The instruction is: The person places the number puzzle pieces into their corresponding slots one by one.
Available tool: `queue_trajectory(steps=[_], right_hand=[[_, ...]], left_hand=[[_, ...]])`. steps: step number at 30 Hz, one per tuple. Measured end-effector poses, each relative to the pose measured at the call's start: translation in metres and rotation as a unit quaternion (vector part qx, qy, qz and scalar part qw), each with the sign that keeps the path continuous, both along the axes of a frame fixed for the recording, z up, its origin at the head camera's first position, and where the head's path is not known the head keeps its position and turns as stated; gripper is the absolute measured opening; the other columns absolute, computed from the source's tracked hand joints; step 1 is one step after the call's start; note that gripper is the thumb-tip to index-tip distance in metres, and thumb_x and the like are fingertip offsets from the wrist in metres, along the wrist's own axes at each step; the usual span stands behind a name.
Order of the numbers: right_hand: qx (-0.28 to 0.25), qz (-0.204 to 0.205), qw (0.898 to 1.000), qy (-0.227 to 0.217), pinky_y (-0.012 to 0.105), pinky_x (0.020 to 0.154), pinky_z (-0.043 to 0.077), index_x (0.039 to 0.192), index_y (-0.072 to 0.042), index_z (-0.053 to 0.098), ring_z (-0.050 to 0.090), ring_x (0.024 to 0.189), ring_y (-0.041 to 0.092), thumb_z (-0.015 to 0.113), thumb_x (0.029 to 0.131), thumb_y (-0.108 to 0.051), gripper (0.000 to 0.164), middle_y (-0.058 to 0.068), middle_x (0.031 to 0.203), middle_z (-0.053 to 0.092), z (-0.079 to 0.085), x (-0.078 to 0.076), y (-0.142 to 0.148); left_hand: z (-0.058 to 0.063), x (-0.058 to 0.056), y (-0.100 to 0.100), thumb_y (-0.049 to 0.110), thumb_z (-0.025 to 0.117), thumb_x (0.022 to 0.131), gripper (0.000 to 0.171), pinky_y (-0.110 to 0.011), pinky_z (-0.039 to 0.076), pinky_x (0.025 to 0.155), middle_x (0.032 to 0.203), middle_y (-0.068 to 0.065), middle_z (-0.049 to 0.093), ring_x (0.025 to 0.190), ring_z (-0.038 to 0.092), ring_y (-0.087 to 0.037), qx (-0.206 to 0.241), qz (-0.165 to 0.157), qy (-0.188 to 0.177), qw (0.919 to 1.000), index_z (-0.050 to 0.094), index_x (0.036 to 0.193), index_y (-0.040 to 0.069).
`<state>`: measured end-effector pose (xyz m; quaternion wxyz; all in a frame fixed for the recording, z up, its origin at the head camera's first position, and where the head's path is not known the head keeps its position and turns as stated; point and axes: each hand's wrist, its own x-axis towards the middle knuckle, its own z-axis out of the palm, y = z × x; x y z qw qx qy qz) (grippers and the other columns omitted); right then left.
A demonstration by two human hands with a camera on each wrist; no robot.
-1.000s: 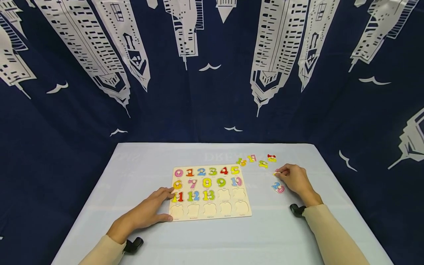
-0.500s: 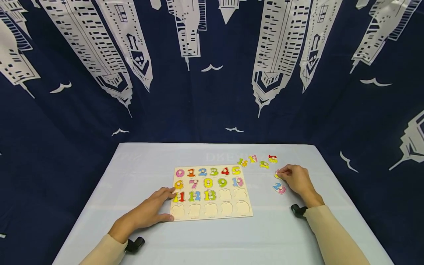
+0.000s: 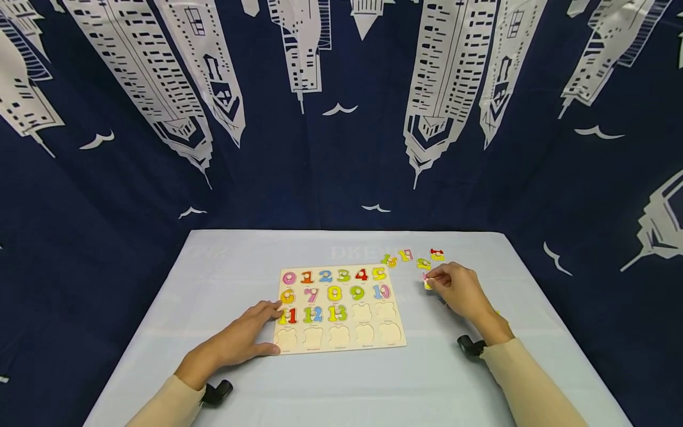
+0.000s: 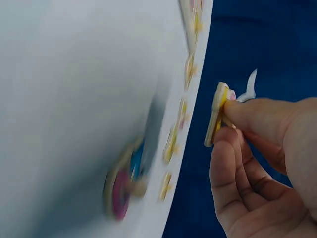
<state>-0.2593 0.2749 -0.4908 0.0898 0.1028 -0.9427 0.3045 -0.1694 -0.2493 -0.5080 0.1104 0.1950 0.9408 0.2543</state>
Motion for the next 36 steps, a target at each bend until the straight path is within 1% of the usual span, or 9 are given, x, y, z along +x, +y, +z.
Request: queue_trajectory(steps=[3, 9, 14, 16, 20, 23, 26, 30, 36], right_hand=[[0.001, 0.042, 0.999, 0.012, 0.019, 0.072, 0.058, 0.111, -0.007, 0.087, 0.068, 0.084, 0.012, 0.09, 0.102, -0.005, 0.01, 0.007, 0.104, 0.08, -0.001, 0.005, -0.018], [0.0, 0.134, 0.991, 0.004, 0.02, 0.074, 0.058, 0.108, -0.01, 0.086, 0.064, 0.085, 0.008, 0.088, 0.099, 0.002, 0.016, 0.0, 0.101, 0.078, -0.002, 0.013, -0.055], [0.003, 0.206, 0.978, -0.014, 0.02, 0.076, 0.059, 0.108, -0.012, 0.088, 0.064, 0.087, 0.006, 0.084, 0.099, 0.006, 0.021, -0.001, 0.103, 0.079, -0.005, 0.016, -0.081], [-0.003, 0.232, 0.973, -0.016, 0.019, 0.077, 0.06, 0.11, -0.011, 0.089, 0.066, 0.088, 0.006, 0.084, 0.099, 0.007, 0.021, 0.0, 0.104, 0.081, -0.007, 0.017, -0.09], [-0.006, 0.271, 0.963, 0.0, 0.017, 0.073, 0.057, 0.11, -0.008, 0.089, 0.065, 0.086, 0.006, 0.085, 0.098, 0.009, 0.021, 0.001, 0.105, 0.083, -0.011, 0.018, -0.107], [0.001, 0.278, 0.961, 0.003, 0.016, 0.07, 0.054, 0.11, -0.008, 0.09, 0.062, 0.082, 0.007, 0.085, 0.098, 0.008, 0.02, 0.001, 0.103, 0.084, -0.013, 0.018, -0.116], [0.01, 0.264, 0.964, -0.007, 0.015, 0.069, 0.053, 0.109, -0.008, 0.09, 0.062, 0.081, 0.006, 0.086, 0.098, 0.006, 0.018, 0.0, 0.098, 0.083, -0.015, 0.019, -0.124], [0.012, 0.237, 0.971, -0.011, 0.017, 0.07, 0.056, 0.106, -0.008, 0.09, 0.064, 0.08, 0.004, 0.086, 0.097, 0.006, 0.017, -0.002, 0.094, 0.081, -0.019, 0.02, -0.131], [0.004, 0.218, 0.976, -0.015, 0.018, 0.071, 0.056, 0.105, -0.007, 0.09, 0.063, 0.08, 0.004, 0.086, 0.097, 0.006, 0.016, -0.002, 0.092, 0.08, -0.021, 0.021, -0.136]], left_hand=[[0.0, 0.0, -0.001, 0.041, 0.096, 0.098, 0.083, -0.067, 0.043, 0.138, 0.185, -0.011, 0.047, 0.171, 0.045, -0.045, -0.002, -0.001, 0.001, 1.0, 0.06, 0.166, 0.01], [-0.001, 0.0, -0.002, 0.042, 0.095, 0.098, 0.084, -0.068, 0.043, 0.138, 0.186, -0.011, 0.045, 0.172, 0.043, -0.046, -0.001, -0.001, 0.002, 1.0, 0.059, 0.167, 0.01], [-0.002, 0.0, -0.003, 0.042, 0.095, 0.098, 0.084, -0.067, 0.044, 0.138, 0.186, -0.011, 0.046, 0.172, 0.044, -0.045, -0.002, 0.001, 0.002, 1.0, 0.059, 0.167, 0.011], [-0.002, 0.0, -0.002, 0.042, 0.096, 0.098, 0.084, -0.067, 0.044, 0.138, 0.186, -0.01, 0.046, 0.171, 0.045, -0.045, 0.001, 0.003, 0.0, 1.0, 0.06, 0.167, 0.011], [-0.003, 0.0, -0.002, 0.042, 0.096, 0.098, 0.085, -0.068, 0.043, 0.138, 0.186, -0.009, 0.046, 0.172, 0.044, -0.045, 0.005, 0.004, -0.005, 1.0, 0.059, 0.167, 0.012], [-0.003, 0.0, -0.002, 0.043, 0.096, 0.098, 0.086, -0.069, 0.043, 0.138, 0.186, -0.009, 0.045, 0.173, 0.043, -0.045, 0.002, 0.005, -0.011, 0.9999, 0.059, 0.168, 0.012], [-0.002, 0.001, -0.001, 0.044, 0.096, 0.097, 0.086, -0.069, 0.042, 0.139, 0.187, -0.009, 0.045, 0.173, 0.042, -0.045, 0.0, 0.006, -0.011, 0.9999, 0.059, 0.168, 0.012], [-0.002, 0.0, -0.001, 0.043, 0.096, 0.098, 0.085, -0.068, 0.042, 0.139, 0.187, -0.009, 0.045, 0.173, 0.042, -0.045, -0.001, 0.003, -0.004, 1.0, 0.059, 0.167, 0.012], [-0.003, -0.001, -0.003, 0.043, 0.095, 0.099, 0.085, -0.067, 0.04, 0.14, 0.188, -0.01, 0.044, 0.174, 0.04, -0.046, -0.005, -0.001, 0.002, 1.0, 0.058, 0.168, 0.01]])
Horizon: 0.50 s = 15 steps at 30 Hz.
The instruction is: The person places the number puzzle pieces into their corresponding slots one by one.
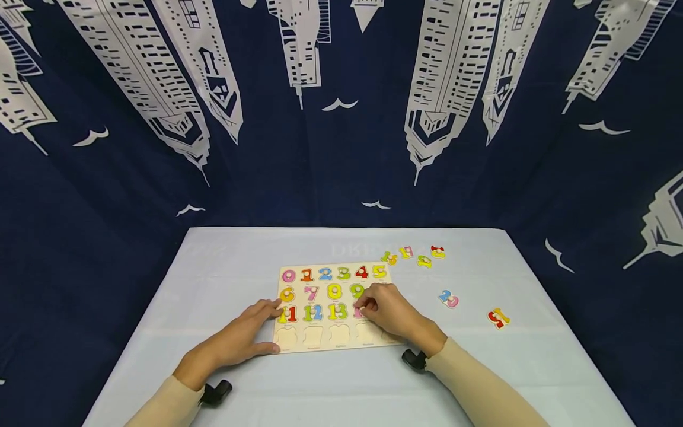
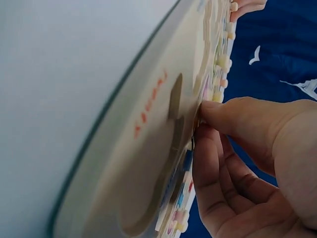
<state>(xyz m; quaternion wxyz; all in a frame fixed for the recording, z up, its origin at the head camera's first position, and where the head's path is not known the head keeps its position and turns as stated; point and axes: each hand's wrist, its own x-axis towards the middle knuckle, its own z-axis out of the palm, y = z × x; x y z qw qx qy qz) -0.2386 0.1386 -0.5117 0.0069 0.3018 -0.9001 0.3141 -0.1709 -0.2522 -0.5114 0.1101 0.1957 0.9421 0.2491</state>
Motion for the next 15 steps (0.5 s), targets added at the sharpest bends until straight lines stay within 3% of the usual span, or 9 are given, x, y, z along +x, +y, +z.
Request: queue_trajectory(steps=[9, 15], right_hand=[[0.007, -0.002, 1.0, -0.007, 0.018, 0.071, 0.056, 0.109, -0.008, 0.091, 0.061, 0.08, 0.004, 0.084, 0.098, 0.003, 0.018, -0.003, 0.094, 0.08, 0.003, 0.003, 0.002], [0.002, -0.009, 1.0, -0.006, 0.019, 0.074, 0.056, 0.111, -0.007, 0.09, 0.065, 0.084, 0.011, 0.084, 0.098, 0.003, 0.018, -0.002, 0.094, 0.076, 0.003, 0.007, 0.012]], left_hand=[[0.003, 0.002, 0.001, 0.042, 0.095, 0.099, 0.082, -0.069, 0.039, 0.14, 0.188, -0.01, 0.044, 0.175, 0.039, -0.047, 0.014, 0.004, -0.005, 0.9999, 0.06, 0.166, 0.01], [0.003, 0.003, 0.001, 0.042, 0.095, 0.099, 0.081, -0.068, 0.039, 0.14, 0.188, -0.01, 0.045, 0.175, 0.039, -0.047, 0.01, 0.001, -0.002, 0.9999, 0.061, 0.165, 0.01]])
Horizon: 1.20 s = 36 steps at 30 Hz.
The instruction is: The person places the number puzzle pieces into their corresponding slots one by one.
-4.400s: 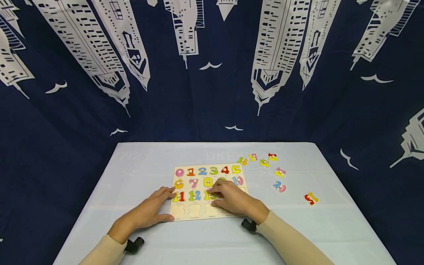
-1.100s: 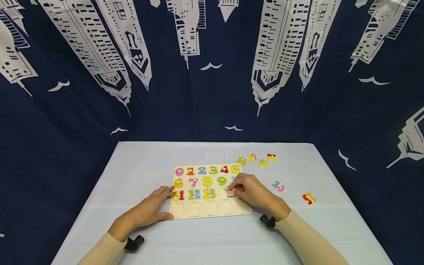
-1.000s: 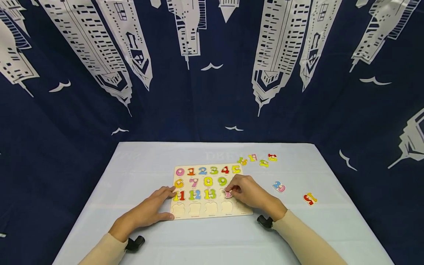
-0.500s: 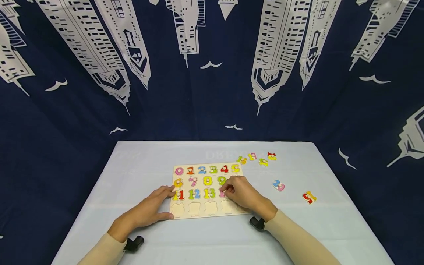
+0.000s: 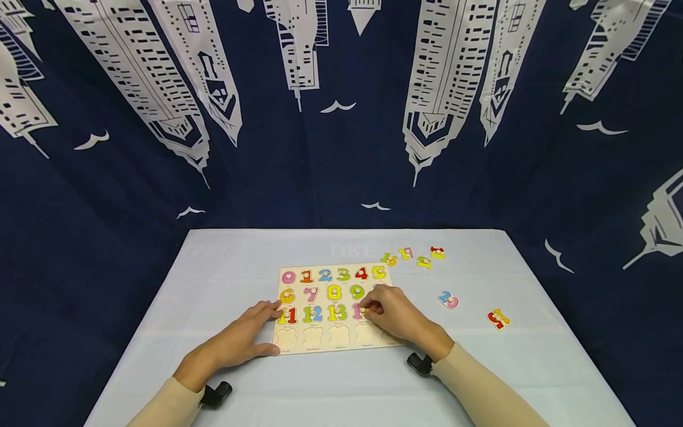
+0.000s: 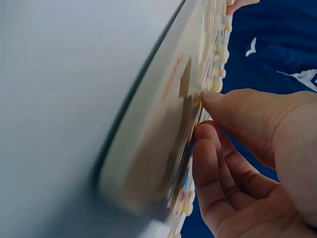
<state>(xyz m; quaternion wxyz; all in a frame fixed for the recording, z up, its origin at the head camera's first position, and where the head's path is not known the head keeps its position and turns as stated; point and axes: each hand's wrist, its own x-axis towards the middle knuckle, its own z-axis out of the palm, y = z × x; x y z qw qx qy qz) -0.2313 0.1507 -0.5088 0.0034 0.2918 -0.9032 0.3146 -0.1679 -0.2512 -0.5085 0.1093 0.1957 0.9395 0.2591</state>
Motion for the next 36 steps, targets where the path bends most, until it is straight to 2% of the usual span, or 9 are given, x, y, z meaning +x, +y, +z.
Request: queue_trajectory(steps=[7, 13, 18, 24, 29, 32, 36], right_hand=[[-0.02, -0.025, 0.999, -0.011, 0.021, 0.077, 0.06, 0.112, -0.007, 0.089, 0.066, 0.087, 0.007, 0.089, 0.099, 0.0, 0.015, -0.002, 0.099, 0.076, 0.0, 0.007, 0.023], [-0.012, -0.066, 0.998, 0.006, 0.022, 0.076, 0.059, 0.113, -0.01, 0.089, 0.063, 0.086, 0.003, 0.091, 0.099, -0.003, 0.015, -0.005, 0.1, 0.077, 0.004, 0.008, 0.051], [0.002, -0.11, 0.993, 0.03, 0.028, 0.079, 0.061, 0.116, -0.011, 0.089, 0.066, 0.089, 0.004, 0.091, 0.099, -0.004, 0.018, -0.003, 0.105, 0.081, 0.005, 0.011, 0.084], [0.01, -0.181, 0.98, 0.078, 0.027, 0.075, 0.061, 0.115, -0.01, 0.09, 0.071, 0.086, 0.007, 0.095, 0.095, -0.004, 0.021, 0.004, 0.107, 0.084, 0.005, 0.022, 0.138], [0.01, -0.235, 0.967, 0.095, 0.022, 0.067, 0.054, 0.113, -0.01, 0.091, 0.066, 0.08, 0.001, 0.099, 0.093, -0.007, 0.022, 0.005, 0.102, 0.083, 0.0, 0.036, 0.189], [0.019, -0.273, 0.958, 0.084, 0.022, 0.062, 0.05, 0.113, -0.009, 0.091, 0.06, 0.076, -0.004, 0.099, 0.094, -0.012, 0.021, 0.007, 0.099, 0.08, -0.005, 0.043, 0.216], [0.034, -0.307, 0.95, 0.038, 0.022, 0.062, 0.048, 0.114, -0.009, 0.09, 0.056, 0.075, -0.007, 0.097, 0.098, -0.02, 0.021, 0.007, 0.1, 0.082, -0.01, 0.051, 0.24]], left_hand=[[-0.001, -0.001, 0.0, 0.044, 0.095, 0.099, 0.082, -0.067, 0.04, 0.139, 0.187, -0.009, 0.045, 0.175, 0.04, -0.045, -0.003, 0.002, 0.0, 1.0, 0.061, 0.166, 0.01], [-0.001, -0.002, -0.001, 0.044, 0.094, 0.099, 0.083, -0.068, 0.04, 0.139, 0.188, -0.009, 0.045, 0.175, 0.04, -0.045, -0.002, 0.0, 0.004, 1.0, 0.06, 0.167, 0.01], [-0.002, -0.002, -0.001, 0.044, 0.094, 0.099, 0.084, -0.069, 0.04, 0.139, 0.188, -0.009, 0.044, 0.175, 0.039, -0.046, -0.001, 0.0, 0.002, 1.0, 0.059, 0.167, 0.01], [-0.001, -0.001, -0.001, 0.044, 0.094, 0.099, 0.082, -0.07, 0.039, 0.139, 0.189, -0.009, 0.043, 0.176, 0.037, -0.047, 0.003, 0.002, -0.007, 1.0, 0.06, 0.166, 0.011], [-0.001, 0.0, 0.0, 0.045, 0.094, 0.099, 0.083, -0.068, 0.04, 0.139, 0.188, -0.008, 0.044, 0.175, 0.039, -0.045, 0.001, 0.002, -0.004, 1.0, 0.059, 0.167, 0.011], [0.0, 0.0, 0.0, 0.045, 0.094, 0.099, 0.084, -0.067, 0.04, 0.139, 0.188, -0.009, 0.044, 0.175, 0.04, -0.045, -0.002, 0.001, 0.0, 1.0, 0.059, 0.167, 0.011], [0.001, 0.0, 0.001, 0.044, 0.094, 0.099, 0.083, -0.068, 0.041, 0.139, 0.188, -0.009, 0.044, 0.175, 0.039, -0.046, -0.005, 0.003, -0.002, 1.0, 0.059, 0.167, 0.01]])
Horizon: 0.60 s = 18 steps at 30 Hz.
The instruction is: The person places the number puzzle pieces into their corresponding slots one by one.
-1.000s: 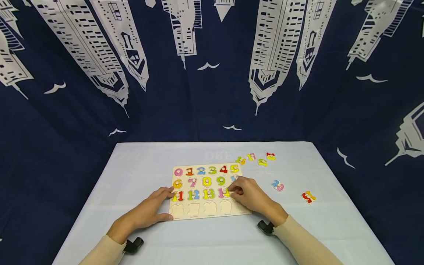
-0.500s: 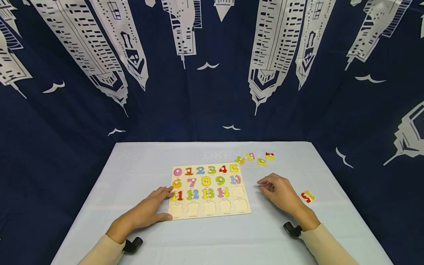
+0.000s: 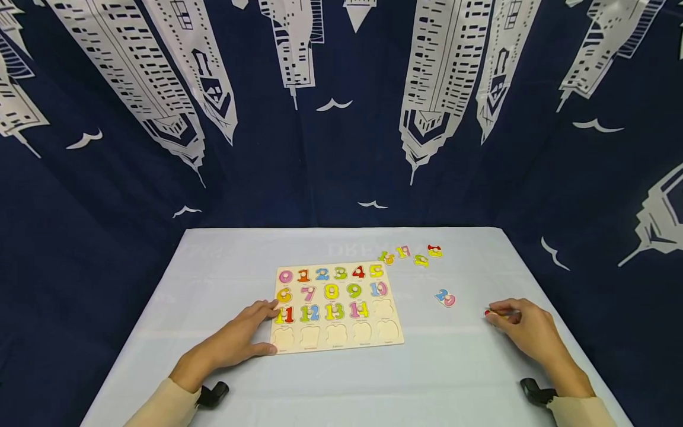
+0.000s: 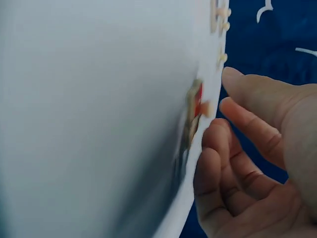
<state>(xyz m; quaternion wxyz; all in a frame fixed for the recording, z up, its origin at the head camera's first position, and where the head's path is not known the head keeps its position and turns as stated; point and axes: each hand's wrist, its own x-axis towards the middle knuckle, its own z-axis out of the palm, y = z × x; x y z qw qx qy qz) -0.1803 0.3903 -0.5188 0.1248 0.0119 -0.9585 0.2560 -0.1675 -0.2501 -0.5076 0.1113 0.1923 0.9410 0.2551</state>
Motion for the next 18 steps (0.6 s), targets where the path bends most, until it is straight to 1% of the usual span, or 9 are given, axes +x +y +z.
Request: queue_trajectory(steps=[3, 7, 10, 15, 18], right_hand=[[-0.007, -0.004, 1.0, -0.025, 0.021, 0.063, 0.05, 0.112, -0.008, 0.089, 0.058, 0.074, -0.009, 0.095, 0.099, -0.02, 0.019, 0.004, 0.097, 0.084, -0.0017, 0.0023, 0.0093], [-0.014, -0.008, 1.0, -0.026, 0.02, 0.063, 0.051, 0.107, -0.007, 0.088, 0.059, 0.072, -0.009, 0.094, 0.1, -0.021, 0.016, 0.0, 0.088, 0.082, -0.0044, 0.0017, 0.0114], [-0.016, -0.019, 0.999, -0.028, 0.021, 0.062, 0.05, 0.103, -0.008, 0.087, 0.059, 0.071, -0.007, 0.094, 0.101, -0.025, 0.019, -0.002, 0.084, 0.08, -0.0053, 0.0006, 0.0107], [-0.013, -0.029, 0.999, -0.042, 0.023, 0.062, 0.049, 0.099, -0.007, 0.085, 0.059, 0.071, -0.004, 0.094, 0.101, -0.028, 0.024, -0.002, 0.082, 0.079, -0.0033, -0.0019, 0.0101], [-0.008, -0.028, 0.999, -0.046, 0.023, 0.063, 0.048, 0.1, -0.007, 0.085, 0.06, 0.071, -0.004, 0.094, 0.102, -0.028, 0.023, -0.003, 0.082, 0.08, -0.0016, -0.0032, 0.0089]], left_hand=[[0.0007, -0.0001, 0.0014, 0.043, 0.095, 0.099, 0.083, -0.068, 0.041, 0.139, 0.188, -0.009, 0.044, 0.175, 0.039, -0.046, -0.001, 0.003, -0.001, 1.0, 0.06, 0.166, 0.01], [0.001, -0.0002, 0.0012, 0.043, 0.095, 0.099, 0.083, -0.067, 0.041, 0.139, 0.187, -0.009, 0.045, 0.175, 0.04, -0.046, 0.002, 0.002, 0.0, 1.0, 0.06, 0.166, 0.011], [0.0003, -0.0001, 0.0009, 0.044, 0.095, 0.099, 0.083, -0.067, 0.041, 0.139, 0.187, -0.008, 0.045, 0.174, 0.041, -0.045, 0.004, 0.002, 0.001, 1.0, 0.06, 0.166, 0.012], [-0.0005, 0.0006, 0.0005, 0.044, 0.095, 0.098, 0.083, -0.067, 0.041, 0.139, 0.187, -0.008, 0.045, 0.175, 0.04, -0.045, 0.006, 0.002, 0.0, 1.0, 0.06, 0.166, 0.012], [-0.0004, 0.0004, 0.0005, 0.045, 0.095, 0.098, 0.083, -0.067, 0.04, 0.139, 0.187, -0.008, 0.046, 0.174, 0.041, -0.045, 0.005, 0.002, 0.0, 1.0, 0.06, 0.166, 0.012]])
